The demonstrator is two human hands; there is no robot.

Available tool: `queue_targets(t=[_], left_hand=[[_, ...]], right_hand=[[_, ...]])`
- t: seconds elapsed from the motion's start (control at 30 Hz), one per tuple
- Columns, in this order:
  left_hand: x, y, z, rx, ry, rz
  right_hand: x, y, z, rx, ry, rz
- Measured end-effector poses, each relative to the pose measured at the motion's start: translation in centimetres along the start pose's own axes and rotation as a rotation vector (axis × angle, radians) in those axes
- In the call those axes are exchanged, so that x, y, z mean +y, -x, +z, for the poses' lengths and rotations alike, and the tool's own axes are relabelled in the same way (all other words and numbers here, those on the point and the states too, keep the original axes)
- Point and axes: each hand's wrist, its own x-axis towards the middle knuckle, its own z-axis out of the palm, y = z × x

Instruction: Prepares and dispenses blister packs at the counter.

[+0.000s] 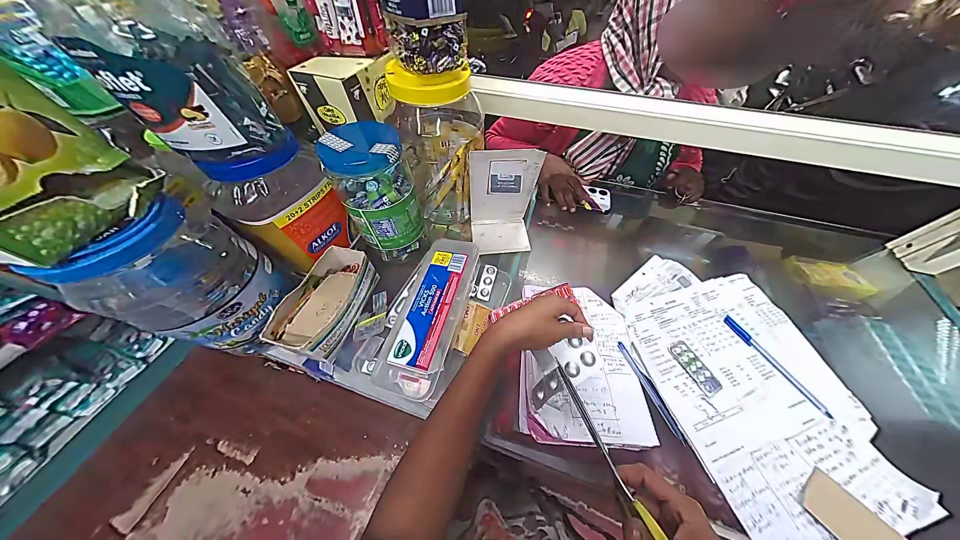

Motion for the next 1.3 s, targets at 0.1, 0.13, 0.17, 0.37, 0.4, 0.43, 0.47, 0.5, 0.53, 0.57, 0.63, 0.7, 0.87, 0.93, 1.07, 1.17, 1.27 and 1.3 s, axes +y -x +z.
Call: queue_targets(t=[0.1,0.13,0.17,0.37,0.4,0.43,0.47,0.5,0.53,0.57,0.63,0.7,0.87,0.93,1.07,1.17,1.27,1.3], left_hand=[[0.0,-0.2,0.0,0.009,-0.002,-0.001],[0.0,-0.3,0.0,0.029,-0.005,-0.001],[0.0,-0.2,0.1,0.075,0.001,-0.001],[0.3,2.3,0.1,0.691,0.142,-0.037],[0.3,3.4,0.0,0.729,0.109,-0.045],[0.4,4.7,0.0,0.733,0.052,-0.063],[0.5,6.0,0.1,0.717,-0.01,-0.088],[0.6,7.4,0.4,0.681,-0.06,-0.12],[0.6,8.8,0.9,0.638,-0.091,-0.154],[0.5,10.0,1.6,0.601,-0.114,-0.18],[-0.2,11.6,3.7,0.585,-0.146,-0.201],[-0.9,11.8,6.1,0.616,-0.183,-0.192],[-1.2,10.5,9.7,0.746,-0.368,-0.301],[-1.5,10.3,10.1,0.769,-0.458,-0.288],[-3.2,10.1,10.4,0.919,-0.655,-0.158],[-2.7,9.5,9.9,0.955,-0.759,-0.121],[-1.4,7.7,9.1,0.942,-0.805,-0.014],[-0.9,7.0,9.0,0.923,-0.789,0.025]], right_hand=[[0.0,-0.2,0.0,0.011,0.01,-0.011],[0.0,-0.3,-0.1,0.017,0.027,-0.013],[-0.1,-0.3,-0.2,0.026,0.068,-0.021],[-2.7,0.4,-0.5,0.242,0.675,-0.017],[-3.2,0.2,-0.3,0.28,0.769,0.037],[-3.5,0.0,-0.1,0.305,0.841,0.096],[-3.7,-0.4,0.0,0.311,0.902,0.147],[-4.0,-0.6,0.1,0.295,0.951,0.178],[-4.4,-0.8,0.1,0.264,1.002,0.199],[-5.1,-1.0,0.1,0.218,1.059,0.222],[-6.7,-1.8,0.0,0.139,1.17,0.22],[-7.0,-3.7,0.3,0.192,1.292,-0.021],[-4.3,-12.1,1.5,-0.171,1.234,-0.645],[-4.1,-12.9,1.4,-0.29,1.31,-0.735],[-5.1,-13.2,-2.1,-0.032,1.289,-0.814],[-7.5,-14.6,-7.2,0.2,1.235,-0.417],[-8.5,-15.6,-11.3,0.175,1.183,-0.06],[-8.6,-15.1,-11.9,0.196,1.163,-0.01]])
